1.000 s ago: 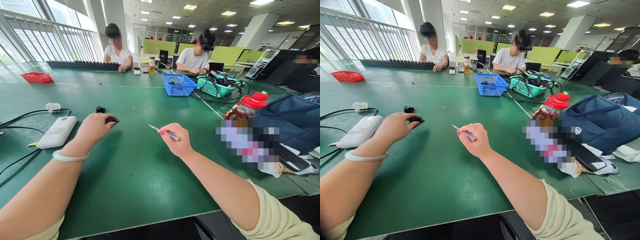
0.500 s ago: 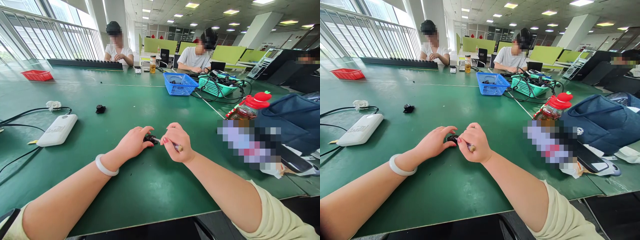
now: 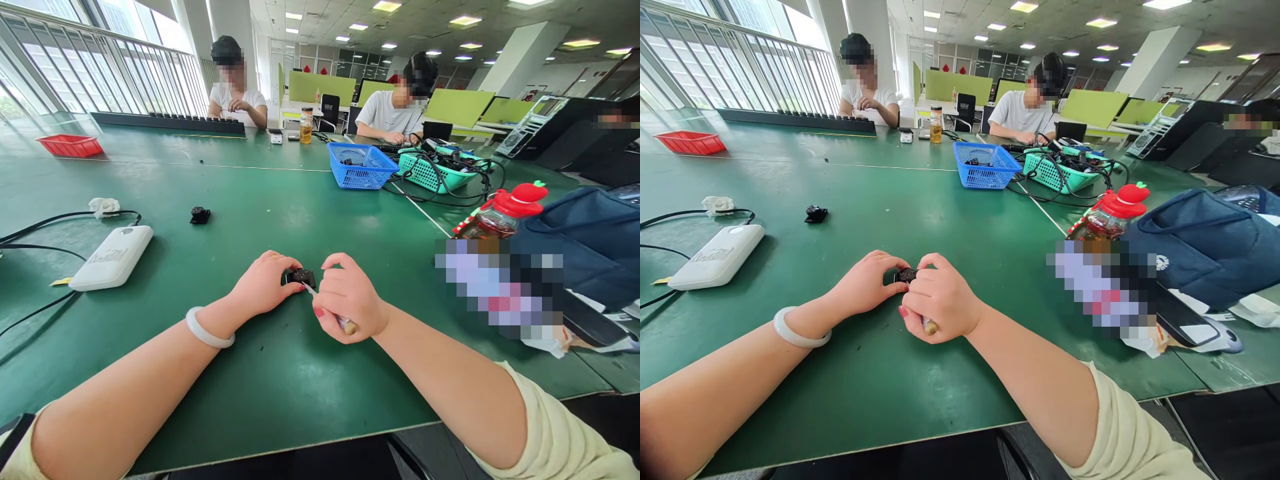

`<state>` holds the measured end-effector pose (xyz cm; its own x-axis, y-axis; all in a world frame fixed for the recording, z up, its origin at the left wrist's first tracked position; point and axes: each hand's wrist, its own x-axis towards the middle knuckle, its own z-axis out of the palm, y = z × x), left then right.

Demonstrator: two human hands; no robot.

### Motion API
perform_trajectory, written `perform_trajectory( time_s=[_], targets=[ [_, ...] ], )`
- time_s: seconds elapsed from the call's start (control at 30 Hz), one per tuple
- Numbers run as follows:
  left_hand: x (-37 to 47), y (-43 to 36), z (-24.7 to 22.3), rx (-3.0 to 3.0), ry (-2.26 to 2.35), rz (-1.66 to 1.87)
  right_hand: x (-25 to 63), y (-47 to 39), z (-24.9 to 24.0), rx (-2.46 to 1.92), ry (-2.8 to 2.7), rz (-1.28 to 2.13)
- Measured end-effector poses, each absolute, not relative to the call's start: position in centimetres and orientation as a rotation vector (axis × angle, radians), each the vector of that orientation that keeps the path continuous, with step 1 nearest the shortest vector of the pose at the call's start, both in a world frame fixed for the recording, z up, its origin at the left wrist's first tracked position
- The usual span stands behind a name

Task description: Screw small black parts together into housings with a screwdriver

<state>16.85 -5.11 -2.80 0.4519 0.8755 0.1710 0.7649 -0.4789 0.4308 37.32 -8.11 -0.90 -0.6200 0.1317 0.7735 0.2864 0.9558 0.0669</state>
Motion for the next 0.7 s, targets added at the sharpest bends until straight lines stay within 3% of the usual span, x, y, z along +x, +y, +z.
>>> perform_trajectory(
  time_s=[0.7],
  targets=[
    [16.6,-5.0,-2.9,2.448,1.349,0.562,36.4,-8.3,-0.9,-0.347,-2.505,-0.187]
  ],
)
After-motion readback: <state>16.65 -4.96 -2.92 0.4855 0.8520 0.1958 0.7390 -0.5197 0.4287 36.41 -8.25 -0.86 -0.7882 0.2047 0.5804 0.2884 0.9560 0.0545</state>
